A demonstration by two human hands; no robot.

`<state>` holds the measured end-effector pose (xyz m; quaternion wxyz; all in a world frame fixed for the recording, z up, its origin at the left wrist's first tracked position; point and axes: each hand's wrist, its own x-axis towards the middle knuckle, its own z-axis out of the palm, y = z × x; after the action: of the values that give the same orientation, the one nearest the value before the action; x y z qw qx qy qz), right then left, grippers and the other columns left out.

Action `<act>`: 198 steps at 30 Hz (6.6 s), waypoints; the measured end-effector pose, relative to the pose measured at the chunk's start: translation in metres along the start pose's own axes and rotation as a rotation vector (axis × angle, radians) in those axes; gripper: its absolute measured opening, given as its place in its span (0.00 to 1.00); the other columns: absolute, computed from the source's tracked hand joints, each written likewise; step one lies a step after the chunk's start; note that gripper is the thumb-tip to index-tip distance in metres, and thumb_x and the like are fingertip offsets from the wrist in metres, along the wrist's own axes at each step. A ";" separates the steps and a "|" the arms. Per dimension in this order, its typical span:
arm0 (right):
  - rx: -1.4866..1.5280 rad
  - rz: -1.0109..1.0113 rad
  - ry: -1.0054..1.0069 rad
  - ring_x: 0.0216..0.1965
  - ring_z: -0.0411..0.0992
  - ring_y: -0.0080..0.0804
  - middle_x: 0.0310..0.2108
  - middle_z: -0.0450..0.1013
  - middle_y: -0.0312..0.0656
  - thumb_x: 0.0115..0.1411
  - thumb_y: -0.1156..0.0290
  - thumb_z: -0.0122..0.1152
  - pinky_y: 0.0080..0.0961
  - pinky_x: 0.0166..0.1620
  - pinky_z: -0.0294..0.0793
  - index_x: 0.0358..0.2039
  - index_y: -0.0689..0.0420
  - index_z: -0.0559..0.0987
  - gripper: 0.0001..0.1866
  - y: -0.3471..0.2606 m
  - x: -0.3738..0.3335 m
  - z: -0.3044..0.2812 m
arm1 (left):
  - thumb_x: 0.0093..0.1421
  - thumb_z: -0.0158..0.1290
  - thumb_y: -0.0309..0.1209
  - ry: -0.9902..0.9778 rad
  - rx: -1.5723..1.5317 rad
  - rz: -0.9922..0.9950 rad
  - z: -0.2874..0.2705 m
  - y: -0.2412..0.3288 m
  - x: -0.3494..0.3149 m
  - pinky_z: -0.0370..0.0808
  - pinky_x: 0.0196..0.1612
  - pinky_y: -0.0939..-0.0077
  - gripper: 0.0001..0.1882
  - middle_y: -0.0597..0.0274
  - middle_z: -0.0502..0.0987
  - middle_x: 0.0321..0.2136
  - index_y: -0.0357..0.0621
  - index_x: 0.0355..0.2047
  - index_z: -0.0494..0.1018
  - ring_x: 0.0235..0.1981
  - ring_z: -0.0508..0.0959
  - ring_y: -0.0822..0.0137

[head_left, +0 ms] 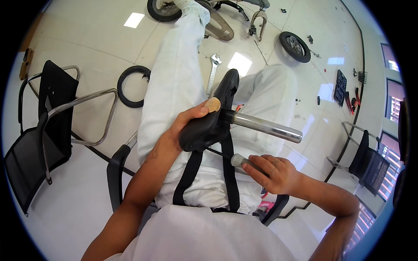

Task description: The person assembles a scooter seat by inserting a metal post into the seat base and tightening it with a screwdriver. The person then inserts a grey plastic cap onto the post and secures it.

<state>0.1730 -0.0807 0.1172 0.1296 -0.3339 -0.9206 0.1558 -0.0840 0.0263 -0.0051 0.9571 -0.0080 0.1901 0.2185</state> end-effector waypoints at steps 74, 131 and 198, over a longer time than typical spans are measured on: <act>0.209 0.220 0.097 0.23 0.73 0.30 0.38 0.77 0.43 0.45 0.81 0.70 0.22 0.24 0.73 0.47 0.61 0.80 0.25 -0.008 0.037 -0.036 | 0.58 0.52 0.59 -0.131 0.020 0.247 -0.007 -0.003 0.005 0.75 0.59 0.51 0.50 0.22 0.64 0.60 0.33 0.69 0.55 0.60 0.73 0.39; 0.039 0.125 0.012 0.25 0.74 0.28 0.37 0.75 0.41 0.46 0.74 0.67 0.21 0.24 0.73 0.51 0.59 0.79 0.28 -0.005 0.036 -0.037 | 0.61 0.52 0.47 -0.194 0.103 0.280 0.003 -0.001 0.005 0.76 0.56 0.65 0.41 0.39 0.73 0.54 0.33 0.67 0.55 0.52 0.78 0.55; 0.323 0.525 0.230 0.20 0.75 0.31 0.31 0.78 0.41 0.49 0.75 0.73 0.24 0.22 0.72 0.49 0.57 0.81 0.24 -0.008 0.042 -0.043 | 0.60 0.49 0.64 -0.574 -0.203 0.350 -0.004 -0.010 0.007 0.60 0.71 0.53 0.54 0.42 0.55 0.70 0.34 0.72 0.49 0.69 0.63 0.49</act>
<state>0.1515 -0.0503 0.1659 0.2395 -0.5505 -0.7456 0.2892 -0.0752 0.0204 -0.0117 0.9140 -0.0085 -0.1108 0.3902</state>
